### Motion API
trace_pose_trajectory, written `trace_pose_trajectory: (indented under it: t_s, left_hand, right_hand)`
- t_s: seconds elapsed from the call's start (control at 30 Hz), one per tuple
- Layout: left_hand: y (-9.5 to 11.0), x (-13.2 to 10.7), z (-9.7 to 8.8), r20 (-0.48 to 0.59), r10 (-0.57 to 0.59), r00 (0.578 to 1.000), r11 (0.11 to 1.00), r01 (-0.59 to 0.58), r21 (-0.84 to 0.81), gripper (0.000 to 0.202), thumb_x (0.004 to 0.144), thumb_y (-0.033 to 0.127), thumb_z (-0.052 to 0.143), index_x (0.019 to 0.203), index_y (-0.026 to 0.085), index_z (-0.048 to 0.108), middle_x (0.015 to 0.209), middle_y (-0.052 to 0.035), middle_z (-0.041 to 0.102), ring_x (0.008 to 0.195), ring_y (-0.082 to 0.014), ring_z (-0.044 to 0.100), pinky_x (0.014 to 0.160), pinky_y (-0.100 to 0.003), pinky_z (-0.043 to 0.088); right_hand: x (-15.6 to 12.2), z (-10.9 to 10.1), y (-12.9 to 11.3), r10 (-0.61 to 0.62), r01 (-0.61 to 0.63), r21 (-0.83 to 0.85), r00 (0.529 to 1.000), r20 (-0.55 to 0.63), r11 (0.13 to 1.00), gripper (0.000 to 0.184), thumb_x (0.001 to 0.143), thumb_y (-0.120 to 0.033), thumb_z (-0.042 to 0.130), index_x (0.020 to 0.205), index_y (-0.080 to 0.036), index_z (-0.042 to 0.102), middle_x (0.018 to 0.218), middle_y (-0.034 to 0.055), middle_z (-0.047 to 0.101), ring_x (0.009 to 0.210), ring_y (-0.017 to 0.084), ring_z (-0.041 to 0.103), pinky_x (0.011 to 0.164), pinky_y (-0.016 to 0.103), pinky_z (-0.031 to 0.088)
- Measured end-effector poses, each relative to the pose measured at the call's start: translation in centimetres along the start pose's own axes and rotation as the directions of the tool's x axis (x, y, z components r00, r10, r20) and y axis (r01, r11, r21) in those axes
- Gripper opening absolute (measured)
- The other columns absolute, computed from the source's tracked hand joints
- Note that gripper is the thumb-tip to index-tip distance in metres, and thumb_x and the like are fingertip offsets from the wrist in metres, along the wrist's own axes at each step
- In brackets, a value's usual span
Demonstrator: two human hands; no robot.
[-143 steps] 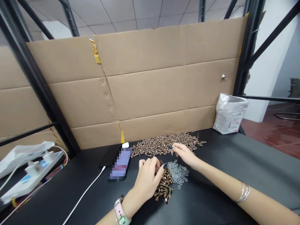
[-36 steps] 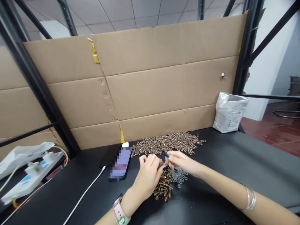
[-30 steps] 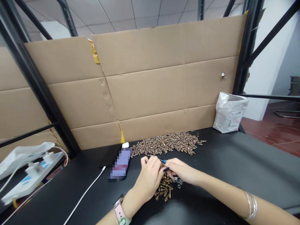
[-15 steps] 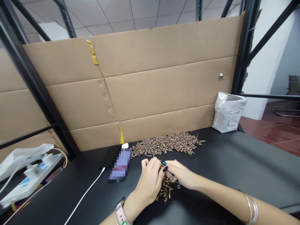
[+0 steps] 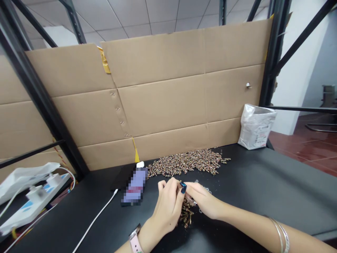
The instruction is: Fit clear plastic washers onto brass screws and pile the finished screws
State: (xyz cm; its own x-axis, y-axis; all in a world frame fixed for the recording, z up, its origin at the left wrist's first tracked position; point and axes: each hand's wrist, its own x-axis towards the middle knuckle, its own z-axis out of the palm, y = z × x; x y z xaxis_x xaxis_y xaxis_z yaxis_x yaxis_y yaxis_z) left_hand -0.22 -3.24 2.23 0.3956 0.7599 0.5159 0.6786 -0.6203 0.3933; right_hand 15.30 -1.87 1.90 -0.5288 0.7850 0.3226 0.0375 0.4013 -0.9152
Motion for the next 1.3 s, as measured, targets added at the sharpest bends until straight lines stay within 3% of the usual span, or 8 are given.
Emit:
trace_pose_trajectory:
  t_s: [0.13, 0.27, 0.43, 0.53, 0.7, 0.8, 1.07, 1.3]
  left_hand:
    - [-0.3, 0.1, 0.5, -0.038, 0.006, 0.999, 0.998, -0.008, -0.063, 0.031, 0.096, 0.029, 0.022, 0.072, 0.020, 0.040, 0.072, -0.0003, 0.047, 0.069, -0.0165, 0.039, 0.069, -0.031, 0.030]
    - [-0.6, 0.3, 0.6, -0.059, -0.135, 0.989, 0.976, 0.123, -0.177, 0.037, 0.097, 0.034, 0.018, 0.072, 0.020, 0.043, 0.070, -0.0006, 0.050, 0.069, -0.0168, 0.041, 0.067, -0.030, 0.030]
    - [-1.1, 0.6, 0.3, -0.004, -0.159, 0.987, 0.987, 0.159, 0.034, 0.031, 0.094, 0.032, 0.026, 0.069, 0.019, 0.039, 0.066, 0.0023, 0.048, 0.066, -0.0149, 0.043, 0.069, -0.031, 0.027]
    - [-1.4, 0.6, 0.3, 0.012, -0.156, 0.988, 0.977, 0.152, 0.151, 0.022, 0.090, 0.026, 0.033, 0.070, 0.019, 0.040, 0.066, 0.0033, 0.049, 0.066, -0.0148, 0.045, 0.069, -0.032, 0.025]
    - [-1.5, 0.4, 0.4, -0.011, -0.179, 0.984, 0.948, 0.176, 0.265, 0.006, 0.079, 0.021, 0.041, 0.074, 0.020, 0.040, 0.070, 0.0025, 0.051, 0.071, -0.0169, 0.047, 0.067, -0.032, 0.022]
    - [-1.4, 0.3, 0.2, -0.033, -0.200, 0.979, 0.930, 0.200, 0.307, 0.003, 0.076, 0.021, 0.043, 0.077, 0.020, 0.041, 0.075, 0.0009, 0.051, 0.073, -0.0184, 0.047, 0.068, -0.032, 0.022]
    - [-1.4, 0.2, 0.1, -0.035, -0.188, 0.982, 0.949, 0.190, 0.251, 0.010, 0.077, 0.020, 0.042, 0.087, 0.020, 0.043, 0.086, -0.0007, 0.052, 0.081, -0.0191, 0.049, 0.073, -0.034, 0.024]
    - [-1.3, 0.3, 0.0, -0.028, -0.138, 0.990, 0.972, 0.141, 0.186, 0.009, 0.082, 0.019, 0.040, 0.090, 0.020, 0.044, 0.089, -0.0005, 0.053, 0.082, -0.0175, 0.049, 0.076, -0.035, 0.026]
  right_hand:
    - [-0.2, 0.3, -0.3, -0.005, 0.003, -0.064, 1.000, -0.029, 0.998, 0.037, 0.095, -0.041, 0.027, 0.065, -0.020, 0.033, 0.061, -0.0046, 0.034, 0.057, 0.011, 0.031, 0.055, 0.024, 0.028]
    - [-0.2, -0.5, -1.2, -0.067, 0.052, -0.262, 0.997, -0.048, 0.964, 0.025, 0.095, -0.033, 0.028, 0.075, -0.020, 0.036, 0.069, -0.0035, 0.040, 0.063, 0.012, 0.036, 0.060, 0.024, 0.033]
    - [0.1, -3.5, -1.2, -0.148, 0.170, -0.599, 0.985, 0.086, 0.782, 0.008, 0.085, -0.016, 0.042, 0.077, -0.019, 0.043, 0.075, -0.0014, 0.045, 0.068, 0.013, 0.041, 0.064, 0.025, 0.036]
    - [0.5, -5.1, -0.4, -0.161, 0.185, -0.706, 0.982, 0.102, 0.684, 0.012, 0.076, -0.009, 0.045, 0.082, -0.019, 0.048, 0.081, 0.0007, 0.049, 0.073, 0.015, 0.045, 0.069, 0.027, 0.038]
    - [1.8, -7.5, 2.4, -0.235, 0.025, -0.846, 0.965, -0.119, 0.532, 0.015, 0.077, -0.010, 0.048, 0.088, -0.019, 0.053, 0.087, 0.0056, 0.052, 0.086, 0.021, 0.047, 0.078, 0.032, 0.040]
    - [2.8, -8.7, 4.2, -0.272, -0.050, -0.889, 0.943, -0.193, 0.456, 0.015, 0.076, -0.011, 0.052, 0.090, -0.018, 0.056, 0.093, 0.0090, 0.052, 0.092, 0.024, 0.047, 0.084, 0.037, 0.039]
    - [4.6, -9.2, 6.4, -0.280, -0.025, -0.874, 0.943, -0.182, 0.485, 0.009, 0.081, -0.013, 0.051, 0.080, -0.017, 0.060, 0.087, 0.0084, 0.055, 0.088, 0.023, 0.046, 0.084, 0.037, 0.037]
    - [4.4, -8.8, 5.1, -0.294, -0.010, -0.779, 0.923, -0.248, 0.627, 0.011, 0.083, -0.013, 0.049, 0.081, -0.017, 0.060, 0.086, 0.0075, 0.058, 0.088, 0.022, 0.048, 0.084, 0.037, 0.038]
